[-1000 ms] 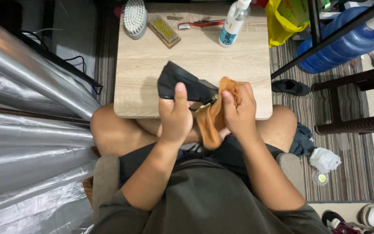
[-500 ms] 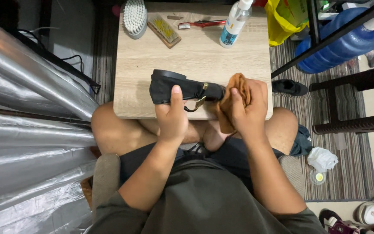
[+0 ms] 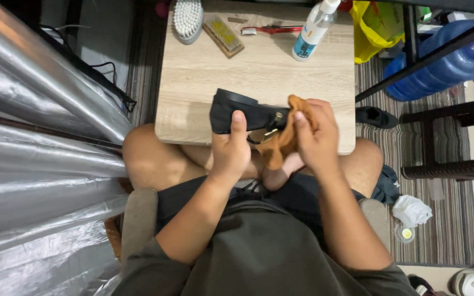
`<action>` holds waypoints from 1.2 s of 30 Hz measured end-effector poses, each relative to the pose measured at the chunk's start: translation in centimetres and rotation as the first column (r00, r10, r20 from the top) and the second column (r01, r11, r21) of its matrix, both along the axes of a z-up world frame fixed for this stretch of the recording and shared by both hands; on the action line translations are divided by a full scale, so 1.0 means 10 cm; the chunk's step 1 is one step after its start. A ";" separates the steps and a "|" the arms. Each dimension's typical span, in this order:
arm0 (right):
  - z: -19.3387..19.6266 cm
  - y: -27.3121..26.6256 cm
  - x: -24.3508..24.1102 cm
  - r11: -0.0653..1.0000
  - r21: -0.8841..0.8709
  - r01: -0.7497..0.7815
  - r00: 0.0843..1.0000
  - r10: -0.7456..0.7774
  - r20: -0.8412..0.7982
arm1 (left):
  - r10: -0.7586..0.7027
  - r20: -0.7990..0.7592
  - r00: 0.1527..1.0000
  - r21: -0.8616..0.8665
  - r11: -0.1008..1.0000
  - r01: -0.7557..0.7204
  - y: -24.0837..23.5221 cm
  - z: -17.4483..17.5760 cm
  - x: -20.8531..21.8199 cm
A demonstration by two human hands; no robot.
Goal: The person cleans a black high-heeled shoe by first wiping it with a brown cloth, then spraying it with a cleaning solution. They scrub the shoe with a brush and finish by wiping it again with the cloth.
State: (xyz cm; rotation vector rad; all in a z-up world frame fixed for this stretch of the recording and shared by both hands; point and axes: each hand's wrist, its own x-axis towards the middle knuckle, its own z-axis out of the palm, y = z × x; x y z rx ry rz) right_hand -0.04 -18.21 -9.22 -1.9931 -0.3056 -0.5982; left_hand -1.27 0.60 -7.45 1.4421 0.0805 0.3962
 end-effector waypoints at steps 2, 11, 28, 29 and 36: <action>0.22 -0.05 -0.05 1.000 0.009 -0.021 1.000 0.021 -0.019 | -0.028 0.024 0.999 -0.010 1.000 0.028 -0.01 0.00 -0.05; 0.96 0.06 -0.28 0.993 0.114 -0.028 0.988 0.010 0.157 | -0.153 0.302 0.941 -0.070 0.981 0.181 -0.09 0.29 -0.12; 1.54 0.28 -0.32 0.969 0.048 -0.244 0.942 0.249 -0.227 | -0.569 0.323 0.756 0.030 0.805 0.593 -0.02 0.44 -0.13; 1.50 0.25 -0.31 0.968 0.047 -0.247 0.942 0.251 -0.224 | -0.567 0.326 0.756 0.032 0.806 0.591 -0.04 0.43 -0.17; 1.24 0.16 -0.32 0.981 0.156 -0.119 0.970 0.148 -0.193 | -0.478 0.099 0.873 0.076 0.878 0.472 0.02 0.81 -0.14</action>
